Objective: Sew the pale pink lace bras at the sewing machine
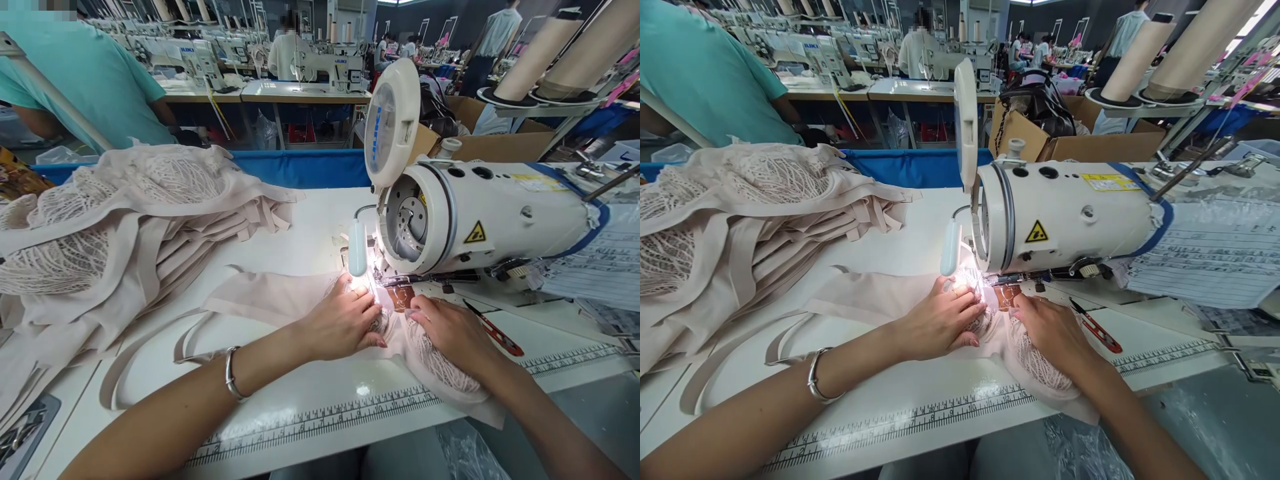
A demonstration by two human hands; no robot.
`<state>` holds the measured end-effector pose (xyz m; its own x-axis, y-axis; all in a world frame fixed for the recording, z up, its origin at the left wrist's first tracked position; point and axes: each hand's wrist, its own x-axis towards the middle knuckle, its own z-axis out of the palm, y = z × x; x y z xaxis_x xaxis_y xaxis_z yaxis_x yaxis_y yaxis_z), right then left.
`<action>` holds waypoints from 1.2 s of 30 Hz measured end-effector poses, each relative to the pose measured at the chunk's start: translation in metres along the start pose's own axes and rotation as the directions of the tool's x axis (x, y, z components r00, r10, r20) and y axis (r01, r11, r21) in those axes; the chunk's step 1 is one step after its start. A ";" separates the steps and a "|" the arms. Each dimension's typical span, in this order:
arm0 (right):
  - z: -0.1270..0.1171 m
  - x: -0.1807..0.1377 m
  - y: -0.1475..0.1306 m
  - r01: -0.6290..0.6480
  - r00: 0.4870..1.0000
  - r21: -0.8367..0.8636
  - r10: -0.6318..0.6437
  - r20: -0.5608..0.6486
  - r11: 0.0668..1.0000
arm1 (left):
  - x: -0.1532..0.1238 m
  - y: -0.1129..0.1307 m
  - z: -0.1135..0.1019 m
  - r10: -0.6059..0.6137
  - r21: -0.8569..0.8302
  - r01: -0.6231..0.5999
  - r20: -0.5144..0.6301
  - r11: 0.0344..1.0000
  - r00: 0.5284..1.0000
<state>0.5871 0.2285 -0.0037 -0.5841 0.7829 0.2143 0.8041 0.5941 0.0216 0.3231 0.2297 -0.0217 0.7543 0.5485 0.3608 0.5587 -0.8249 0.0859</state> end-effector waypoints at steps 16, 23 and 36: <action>-0.001 0.023 0.001 0.101 0.991 -0.018 -0.098 0.093 0.995 | 0.000 -0.006 -0.001 -0.007 0.009 0.007 0.000 1.000 1.000; 0.004 0.030 0.000 0.060 0.992 -0.038 -0.055 0.115 0.997 | 0.002 -0.011 -0.003 -0.042 0.012 0.042 0.003 0.999 0.999; -0.008 0.022 0.010 0.165 0.982 0.000 -0.164 0.093 0.986 | 0.002 -0.010 0.000 -0.024 0.012 0.024 -0.013 1.000 1.000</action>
<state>0.5836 0.2500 0.0093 -0.7158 0.6887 0.1156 0.6969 0.7149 0.0565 0.3195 0.2388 -0.0216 0.7362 0.5663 0.3706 0.5807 -0.8098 0.0838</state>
